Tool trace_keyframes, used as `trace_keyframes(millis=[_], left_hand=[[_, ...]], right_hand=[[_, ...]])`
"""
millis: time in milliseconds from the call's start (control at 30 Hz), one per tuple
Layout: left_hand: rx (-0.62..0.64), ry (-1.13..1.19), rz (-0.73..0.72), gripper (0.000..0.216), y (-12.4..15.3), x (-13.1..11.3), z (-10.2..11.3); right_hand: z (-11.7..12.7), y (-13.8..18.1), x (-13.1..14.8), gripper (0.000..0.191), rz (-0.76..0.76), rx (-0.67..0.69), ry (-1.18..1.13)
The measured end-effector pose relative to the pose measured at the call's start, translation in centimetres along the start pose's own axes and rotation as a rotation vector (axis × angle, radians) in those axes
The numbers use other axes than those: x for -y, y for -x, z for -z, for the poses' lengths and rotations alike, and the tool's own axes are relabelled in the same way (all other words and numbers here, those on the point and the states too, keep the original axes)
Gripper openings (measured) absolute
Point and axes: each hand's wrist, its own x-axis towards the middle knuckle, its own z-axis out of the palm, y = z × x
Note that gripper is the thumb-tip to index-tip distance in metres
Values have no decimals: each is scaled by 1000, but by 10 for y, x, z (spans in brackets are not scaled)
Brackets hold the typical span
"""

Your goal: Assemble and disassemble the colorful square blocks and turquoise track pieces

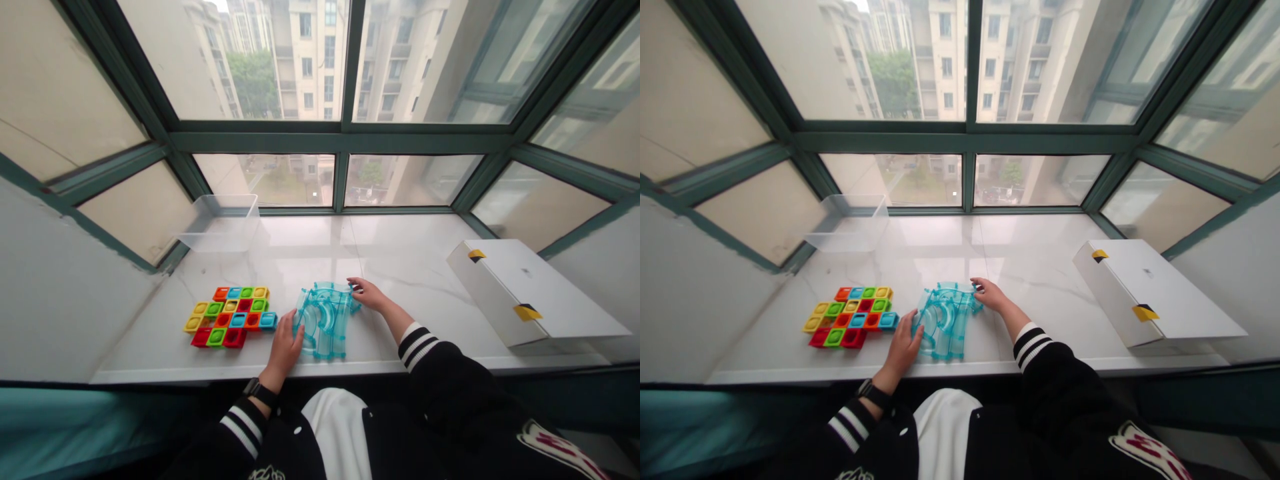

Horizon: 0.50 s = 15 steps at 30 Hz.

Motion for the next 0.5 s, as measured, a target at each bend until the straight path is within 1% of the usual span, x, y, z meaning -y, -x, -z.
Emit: trace_keyframes(millis=[133, 267, 367, 500], left_hand=[[-9, -6, 3, 50, 1, -3, 3], [9, -39, -12, 50, -8, -16, 12], [73, -91, -52, 47, -27, -33, 18], [234, -206, -93, 52, -55, -58, 13]], right_hand=[[0, 2, -1, 59, 16, -5, -21], [1, 4, -5, 56, 10, 2, -69], [1, 4, -6, 57, 3, -2, -105], [0, 6, -6, 58, -9, -18, -111]])
